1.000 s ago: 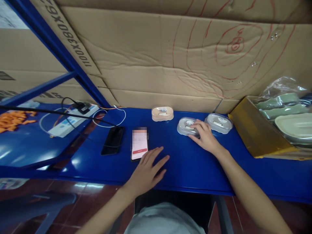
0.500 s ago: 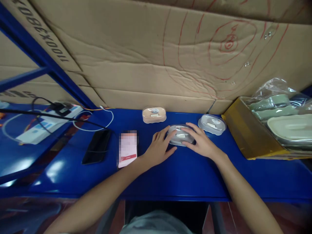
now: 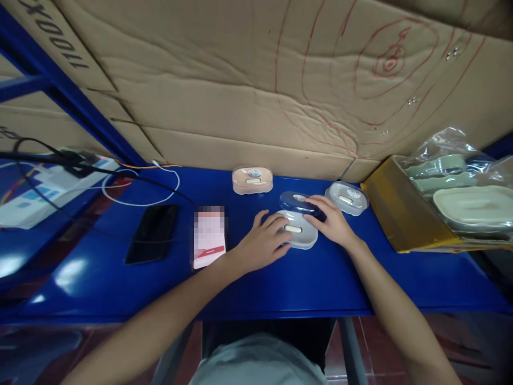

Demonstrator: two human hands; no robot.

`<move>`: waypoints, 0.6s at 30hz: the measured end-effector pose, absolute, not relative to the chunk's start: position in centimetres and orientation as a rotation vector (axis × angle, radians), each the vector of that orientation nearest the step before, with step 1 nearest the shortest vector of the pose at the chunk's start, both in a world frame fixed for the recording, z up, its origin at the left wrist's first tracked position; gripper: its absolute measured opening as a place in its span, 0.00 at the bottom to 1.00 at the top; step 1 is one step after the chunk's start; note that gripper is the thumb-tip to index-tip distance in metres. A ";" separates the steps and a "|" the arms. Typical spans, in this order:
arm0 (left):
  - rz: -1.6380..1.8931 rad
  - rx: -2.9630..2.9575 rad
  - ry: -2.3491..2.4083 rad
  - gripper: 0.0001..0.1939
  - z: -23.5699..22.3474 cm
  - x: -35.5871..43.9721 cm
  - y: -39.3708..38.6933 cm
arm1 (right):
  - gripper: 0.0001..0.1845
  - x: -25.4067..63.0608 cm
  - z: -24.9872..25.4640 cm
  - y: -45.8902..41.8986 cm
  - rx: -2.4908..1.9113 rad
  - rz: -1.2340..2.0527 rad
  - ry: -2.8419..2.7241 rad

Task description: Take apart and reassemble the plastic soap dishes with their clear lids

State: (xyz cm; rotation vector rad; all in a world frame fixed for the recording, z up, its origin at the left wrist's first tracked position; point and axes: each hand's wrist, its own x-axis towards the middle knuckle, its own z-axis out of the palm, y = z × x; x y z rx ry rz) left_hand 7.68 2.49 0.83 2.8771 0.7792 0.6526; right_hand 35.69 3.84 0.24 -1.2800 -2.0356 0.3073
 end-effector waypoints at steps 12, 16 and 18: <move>0.549 2.852 0.710 0.26 1.0 7.0 2.4 | 0.22 36.3 -1.4 4.5 -1.421 0.230 -2.098; 0.519 2.747 0.744 0.24 0.7 6.6 2.6 | 0.27 35.8 -0.5 3.7 -1.465 0.205 -2.179; 0.520 2.703 0.765 0.22 0.8 6.6 2.7 | 0.26 35.3 0.5 3.1 -1.388 0.230 -2.200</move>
